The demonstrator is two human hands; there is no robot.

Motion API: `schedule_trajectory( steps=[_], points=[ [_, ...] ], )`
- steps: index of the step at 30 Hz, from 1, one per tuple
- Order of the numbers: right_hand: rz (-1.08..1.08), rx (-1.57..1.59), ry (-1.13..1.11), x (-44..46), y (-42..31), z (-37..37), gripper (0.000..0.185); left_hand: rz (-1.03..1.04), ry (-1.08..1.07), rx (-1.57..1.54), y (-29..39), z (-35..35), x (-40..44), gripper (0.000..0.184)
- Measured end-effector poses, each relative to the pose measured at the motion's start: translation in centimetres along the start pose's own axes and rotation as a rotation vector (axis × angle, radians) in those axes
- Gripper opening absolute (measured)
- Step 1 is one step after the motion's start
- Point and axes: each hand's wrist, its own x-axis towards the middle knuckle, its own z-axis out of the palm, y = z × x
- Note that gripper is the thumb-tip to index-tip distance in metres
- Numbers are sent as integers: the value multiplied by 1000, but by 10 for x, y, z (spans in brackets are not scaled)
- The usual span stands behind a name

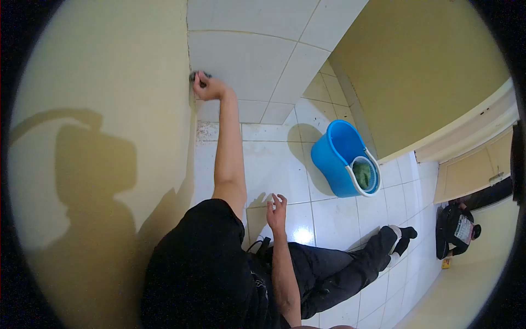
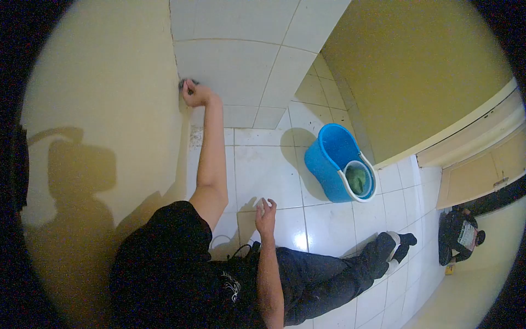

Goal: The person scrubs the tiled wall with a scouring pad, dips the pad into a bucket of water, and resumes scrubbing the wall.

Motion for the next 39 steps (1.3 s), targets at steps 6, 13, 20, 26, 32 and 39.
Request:
schedule_trajectory(
  steps=[6, 13, 20, 26, 32, 39],
  points=[
    [-143, -103, 110, 3, 12, 7, 39, 24, 65, 81, -11, -4, 2, 6],
    [-15, -3, 44, -1, -4, -2, 40, -258, 201, 170, -22, -27, 2, 3],
    [-158, -107, 114, 3, 17, 6, 39, 153, 36, 9, 15, 11, -5, 8],
    [-127, -110, 105, 1, 12, 3, 39, -295, 256, 98, 4, -13, 2, 9],
    [-114, -110, 92, 2, 12, 6, 39, -468, 240, -8, 10, -17, 12, 9],
    [-151, -127, 107, 3, 14, 6, 39, -210, 184, 30, 15, 0, 6, 13]
  ],
)
